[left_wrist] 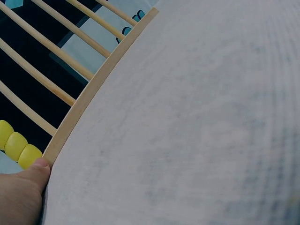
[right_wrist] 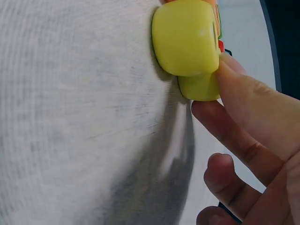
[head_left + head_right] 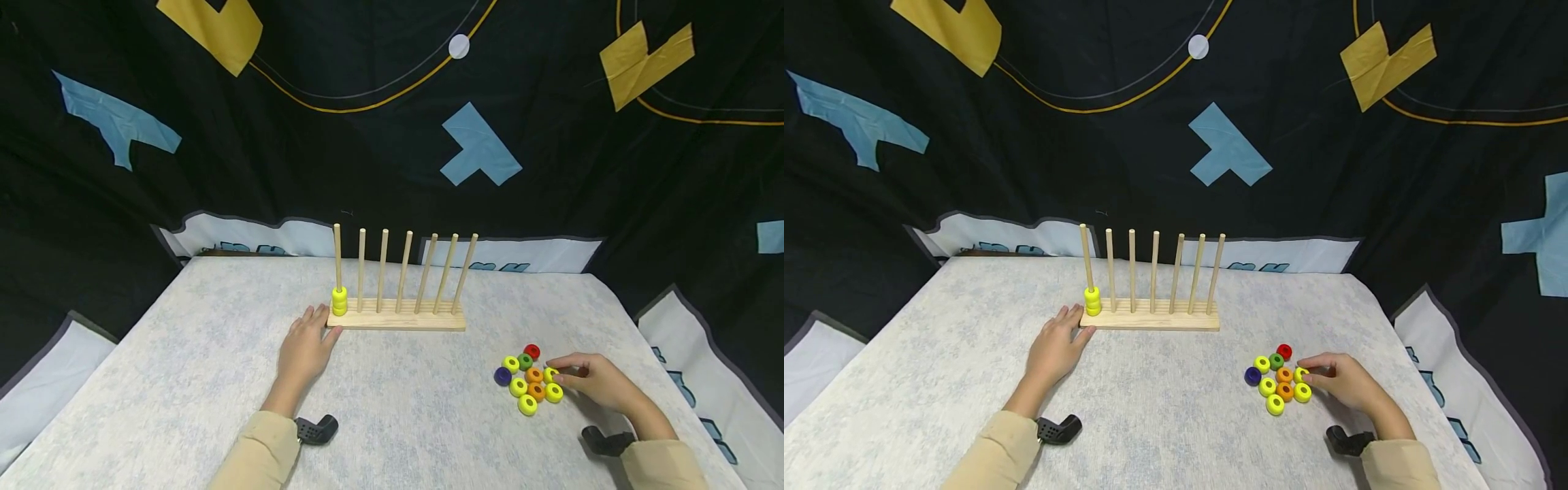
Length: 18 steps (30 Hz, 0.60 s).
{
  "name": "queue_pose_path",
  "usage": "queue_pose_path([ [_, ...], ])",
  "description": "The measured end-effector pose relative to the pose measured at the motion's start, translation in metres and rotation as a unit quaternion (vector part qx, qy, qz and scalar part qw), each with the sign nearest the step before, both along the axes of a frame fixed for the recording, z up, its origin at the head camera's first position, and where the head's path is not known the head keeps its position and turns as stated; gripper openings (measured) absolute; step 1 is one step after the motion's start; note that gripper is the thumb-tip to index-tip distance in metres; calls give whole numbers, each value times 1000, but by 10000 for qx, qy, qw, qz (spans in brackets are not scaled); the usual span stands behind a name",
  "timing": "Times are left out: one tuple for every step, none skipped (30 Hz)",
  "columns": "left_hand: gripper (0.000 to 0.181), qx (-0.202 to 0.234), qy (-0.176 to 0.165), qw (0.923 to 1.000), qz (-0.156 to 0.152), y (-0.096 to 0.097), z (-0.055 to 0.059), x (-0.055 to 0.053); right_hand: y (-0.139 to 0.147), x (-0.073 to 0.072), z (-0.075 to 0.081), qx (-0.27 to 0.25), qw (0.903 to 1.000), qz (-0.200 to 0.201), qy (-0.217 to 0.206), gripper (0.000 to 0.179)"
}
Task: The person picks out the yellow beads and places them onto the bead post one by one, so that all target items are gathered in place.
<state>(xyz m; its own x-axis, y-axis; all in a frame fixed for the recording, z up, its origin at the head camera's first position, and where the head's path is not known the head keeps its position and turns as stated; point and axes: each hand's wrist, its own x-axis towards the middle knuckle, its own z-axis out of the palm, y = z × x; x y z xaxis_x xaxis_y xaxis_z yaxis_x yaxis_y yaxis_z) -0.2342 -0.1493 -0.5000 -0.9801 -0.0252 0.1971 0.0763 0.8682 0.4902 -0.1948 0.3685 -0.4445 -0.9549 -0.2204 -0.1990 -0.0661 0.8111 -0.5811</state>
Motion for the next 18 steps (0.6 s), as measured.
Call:
queue_pose_path([
  [63, 4, -7, 10000, 2, 0, 0, 0, 0, 0, 0, 8, 10000, -25, 3, 38],
  [63, 6, -11, 10000, 7, 0, 0, 0, -1, 0, -1, 30, 10000, -53, 11, 39],
  [63, 6, -14, 10000, 6, 0, 0, 0, -1, 0, -1, 54, 10000, -76, 33, 39],
  [63, 1, -11, 10000, 5, 0, 0, 0, -1, 0, -1, 73, 9999, -135, 40, 39],
  [63, 3, -9, 10000, 9, -1, 0, 0, -2, 0, -1, 113, 9997, -195, 66, 39],
  [63, 5, -12, 10000, 16, -1, 0, 0, -2, 0, -2, 155, 9996, -219, 116, 40],
  [63, 6, -10, 10000, 21, -1, -1, -1, -2, -1, -2, 197, 9993, -270, 155, 40],
  [63, 11, -3, 10000, 21, -1, -1, -1, -2, -1, -2, 242, 9990, -321, 206, 39],
  [63, 16, 3, 10000, 18, -1, -1, -1, -2, -1, -3, 274, 9986, -376, 243, 39],
  [63, 19, 10, 10000, 19, -1, -1, -1, -2, -2, -4, 290, 9984, -427, 247, 40],
  [63, 23, 10, 10000, 19, 0, -1, -1, -2, -2, -4, 302, 9984, -408, 261, 41],
  [63, 19, 16, 10000, 11, 0, -1, -1, -2, -2, -5, 296, 9984, -414, 239, 43],
  [63, 15, 26, 10000, 2, 0, -1, -1, -3, -2, -5, 284, 9984, -447, 201, 45],
  [63, 12, 37, 10000, -5, 0, -1, -1, -3, -2, -6, 277, 9984, -447, 187, 47],
  [63, 6, 43, 10000, -7, 0, -1, -1, -3, -2, -7, 266, 9985, -442, 163, 49],
  [63, 0, 48, 10000, -6, 0, -1, -1, -3, -2, -8, 260, 9986, -428, 150, 51],
  [63, -5, 54, 10000, -5, 0, -1, -1, -3, -2, -8, 255, 9987, -420, 147, 53],
  [63, -5, 58, 10000, -1, 0, -1, -1, -4, -2, -9, 262, 9985, -450, 154, 53],
])
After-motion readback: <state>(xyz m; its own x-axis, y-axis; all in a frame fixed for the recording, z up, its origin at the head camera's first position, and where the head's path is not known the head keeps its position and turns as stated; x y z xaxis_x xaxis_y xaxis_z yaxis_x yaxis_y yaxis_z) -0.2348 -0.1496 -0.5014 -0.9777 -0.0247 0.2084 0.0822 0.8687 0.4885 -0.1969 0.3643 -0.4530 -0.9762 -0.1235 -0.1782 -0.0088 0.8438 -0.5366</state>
